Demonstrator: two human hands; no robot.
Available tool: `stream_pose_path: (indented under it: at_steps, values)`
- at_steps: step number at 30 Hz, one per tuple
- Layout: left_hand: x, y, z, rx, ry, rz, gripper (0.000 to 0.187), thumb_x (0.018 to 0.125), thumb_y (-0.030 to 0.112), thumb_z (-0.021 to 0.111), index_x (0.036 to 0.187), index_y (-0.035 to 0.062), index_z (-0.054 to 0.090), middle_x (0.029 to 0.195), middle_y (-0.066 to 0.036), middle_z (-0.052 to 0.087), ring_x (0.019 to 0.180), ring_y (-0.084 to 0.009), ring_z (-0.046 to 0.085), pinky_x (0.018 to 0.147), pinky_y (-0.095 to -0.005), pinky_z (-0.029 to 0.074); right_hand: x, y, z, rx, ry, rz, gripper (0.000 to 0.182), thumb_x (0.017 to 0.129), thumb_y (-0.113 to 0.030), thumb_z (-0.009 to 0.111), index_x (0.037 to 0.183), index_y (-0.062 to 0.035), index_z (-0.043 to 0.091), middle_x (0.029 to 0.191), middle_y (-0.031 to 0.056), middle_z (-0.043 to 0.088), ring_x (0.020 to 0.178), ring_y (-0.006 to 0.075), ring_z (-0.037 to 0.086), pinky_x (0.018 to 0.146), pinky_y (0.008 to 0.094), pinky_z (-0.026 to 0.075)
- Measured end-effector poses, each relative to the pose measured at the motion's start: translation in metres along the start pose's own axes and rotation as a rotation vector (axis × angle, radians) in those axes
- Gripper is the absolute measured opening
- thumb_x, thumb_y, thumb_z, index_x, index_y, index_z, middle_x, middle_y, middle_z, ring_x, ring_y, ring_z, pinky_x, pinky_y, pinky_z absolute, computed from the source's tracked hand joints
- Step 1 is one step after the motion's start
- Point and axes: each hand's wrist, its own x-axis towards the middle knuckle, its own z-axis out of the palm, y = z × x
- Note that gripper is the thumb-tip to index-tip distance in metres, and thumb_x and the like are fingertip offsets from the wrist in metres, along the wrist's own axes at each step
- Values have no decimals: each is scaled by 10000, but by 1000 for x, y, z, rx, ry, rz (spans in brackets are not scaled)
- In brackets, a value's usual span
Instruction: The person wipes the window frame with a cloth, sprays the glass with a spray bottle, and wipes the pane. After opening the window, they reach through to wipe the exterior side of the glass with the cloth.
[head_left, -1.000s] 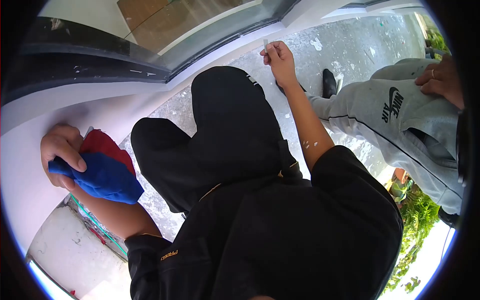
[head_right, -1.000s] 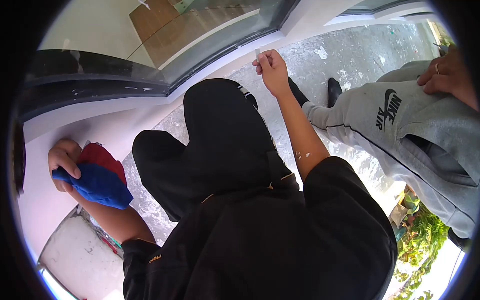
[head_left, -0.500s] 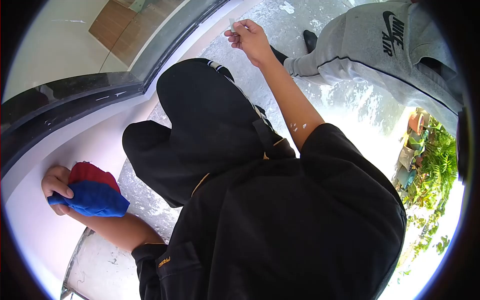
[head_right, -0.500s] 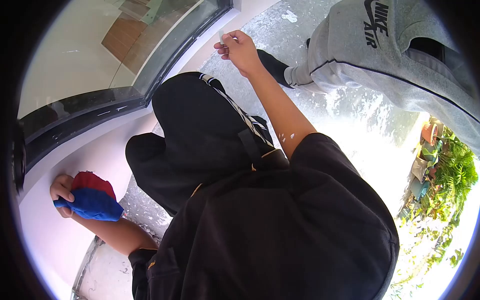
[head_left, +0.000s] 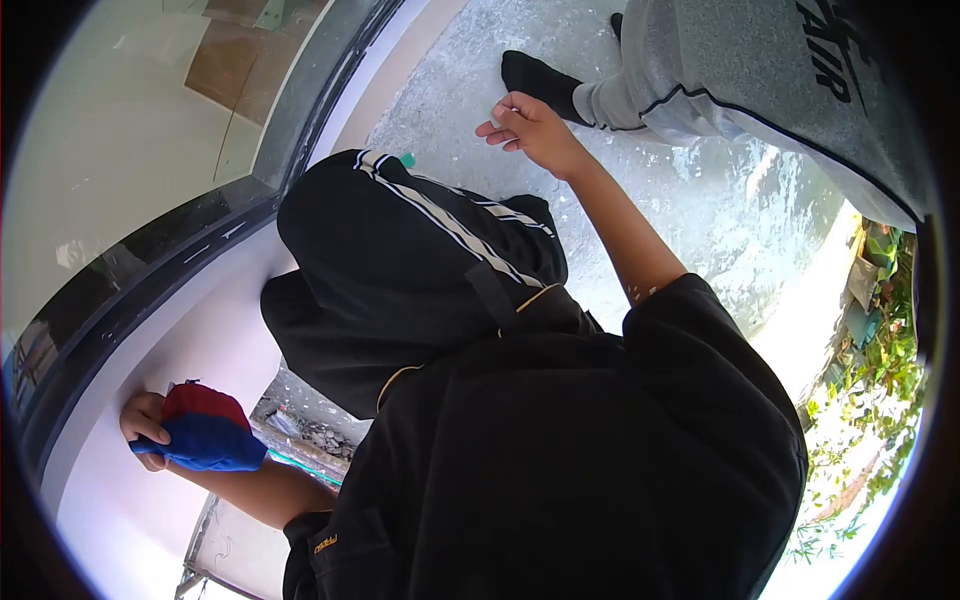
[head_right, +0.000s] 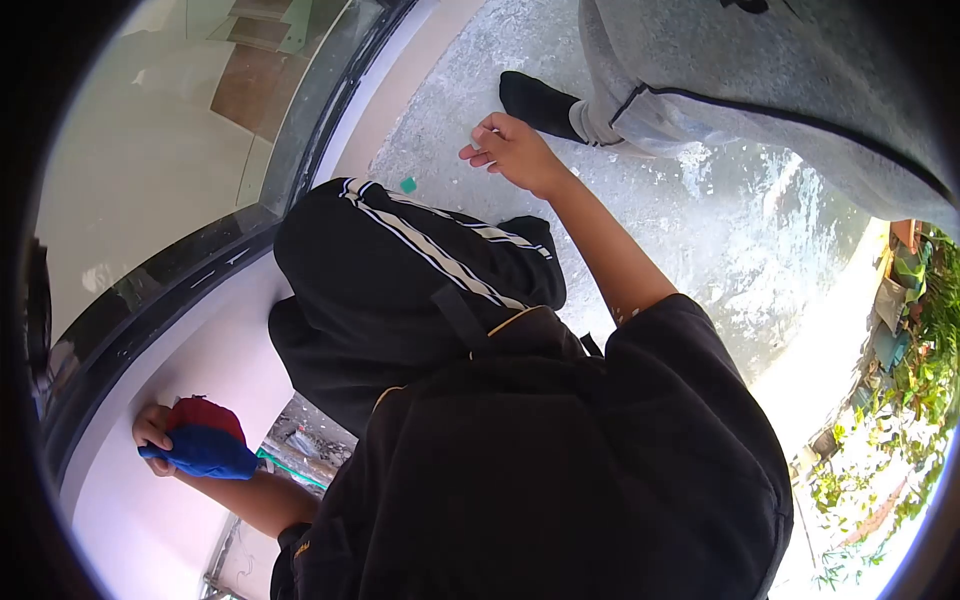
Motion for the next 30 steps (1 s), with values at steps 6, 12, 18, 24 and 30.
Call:
stream_pose_path:
  at_steps: [6,12,18,24,30]
  values:
    - [10,7,6,-1,34,-33,309,779,292,888,843,55,700,659,-11,536,528,-105,483,486,-247,353,-10,6,-21,-238,-39,-202,228,1065,-264,503,1024,-45,552,1016,91,733,917,167,676,799,328,507]
    - [1,8,-1,3,62,-34,332,753,335,900,805,60,721,647,-2,528,477,-97,446,445,-254,311,-36,-49,-64,-948,103,-582,227,1040,-251,560,1013,-27,575,929,122,689,835,227,675,705,379,489]
    - [8,5,-2,93,-18,13,360,741,385,896,773,60,745,634,-2,523,468,-90,434,431,-262,294,-16,-81,-76,-770,-211,-243,249,1056,-238,540,1151,-20,615,1117,114,702,1077,223,656,962,330,497]
    - [36,9,10,229,-130,0,413,700,453,883,756,57,777,600,-5,507,459,-93,420,422,-267,264,8,-99,-80,-756,-204,-80,232,1053,-210,547,1128,2,603,1062,48,663,987,127,583,905,285,459]
    - [36,1,15,267,-96,72,408,680,460,872,729,67,771,586,-4,500,448,-92,401,417,-276,248,0,-138,-54,-155,-73,-144,133,1039,-235,567,1039,-113,619,1044,19,641,932,108,552,888,300,445]
